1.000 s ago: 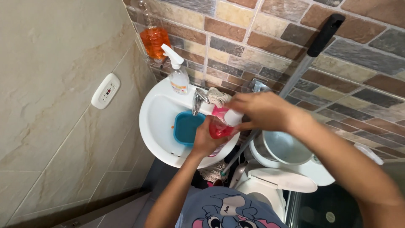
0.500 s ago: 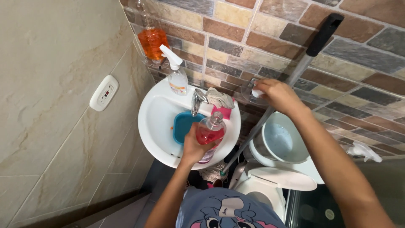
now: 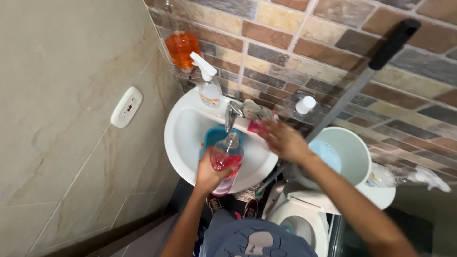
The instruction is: Hand-washing a cloth in a sink basin and then cleaning a toilet using spray and a brush.
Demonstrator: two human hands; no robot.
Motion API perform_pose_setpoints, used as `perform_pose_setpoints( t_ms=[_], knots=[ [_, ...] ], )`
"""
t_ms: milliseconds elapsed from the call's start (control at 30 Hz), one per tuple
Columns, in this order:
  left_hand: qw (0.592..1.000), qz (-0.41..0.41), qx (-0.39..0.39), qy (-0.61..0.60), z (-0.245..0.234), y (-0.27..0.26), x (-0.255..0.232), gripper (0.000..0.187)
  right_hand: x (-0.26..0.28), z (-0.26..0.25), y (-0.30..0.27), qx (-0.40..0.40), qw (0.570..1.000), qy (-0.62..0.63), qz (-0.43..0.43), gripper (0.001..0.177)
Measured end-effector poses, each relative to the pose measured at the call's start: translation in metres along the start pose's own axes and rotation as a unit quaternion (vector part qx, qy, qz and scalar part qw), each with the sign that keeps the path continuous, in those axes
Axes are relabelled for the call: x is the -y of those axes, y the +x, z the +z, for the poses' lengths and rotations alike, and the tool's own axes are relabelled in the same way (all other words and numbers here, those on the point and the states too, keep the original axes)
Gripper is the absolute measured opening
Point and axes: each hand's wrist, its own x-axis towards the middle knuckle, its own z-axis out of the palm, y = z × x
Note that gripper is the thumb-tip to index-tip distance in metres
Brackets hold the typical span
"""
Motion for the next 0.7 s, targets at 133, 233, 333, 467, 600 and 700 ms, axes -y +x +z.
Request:
perform_pose_setpoints(
  t_ms=[133, 233, 333, 467, 600, 700],
  knots=[
    [0.999, -0.017, -0.001, 0.030, 0.002, 0.003, 0.038, 0.063, -0.012, 0.073, 0.003, 0.037, 0.994, -0.054, 0.083, 0.047],
    [0.999, 0.016, -0.009, 0.048, -0.002, 0.010, 0.051, 0.063, -0.046, 0.113, 0.017, 0.189, 0.946, -0.086, 0.249, 0.068],
    [0.999, -0.036, 0.013, 0.004, -0.009, -0.005, 0.039, 0.075, -0.064, 0.143, 0.015, 0.160, 0.920, -0.089, 0.348, 0.079],
    [0.998, -0.060, 0.027, 0.018, -0.016, -0.006, 0.042, 0.073, -0.069, 0.142, 0.015, 0.122, 0.906, -0.081, 0.397, 0.070],
    [0.996, -0.067, 0.054, -0.016, -0.027, -0.010, 0.016, 0.076, -0.036, 0.120, 0.008, -0.025, 0.807, 0.206, 0.553, 0.060],
    [0.995, -0.049, 0.084, 0.011, -0.029, 0.007, 0.023, 0.072, -0.031, 0.139, -0.022, -0.122, 0.722, 0.336, 0.592, 0.047]
  ],
)
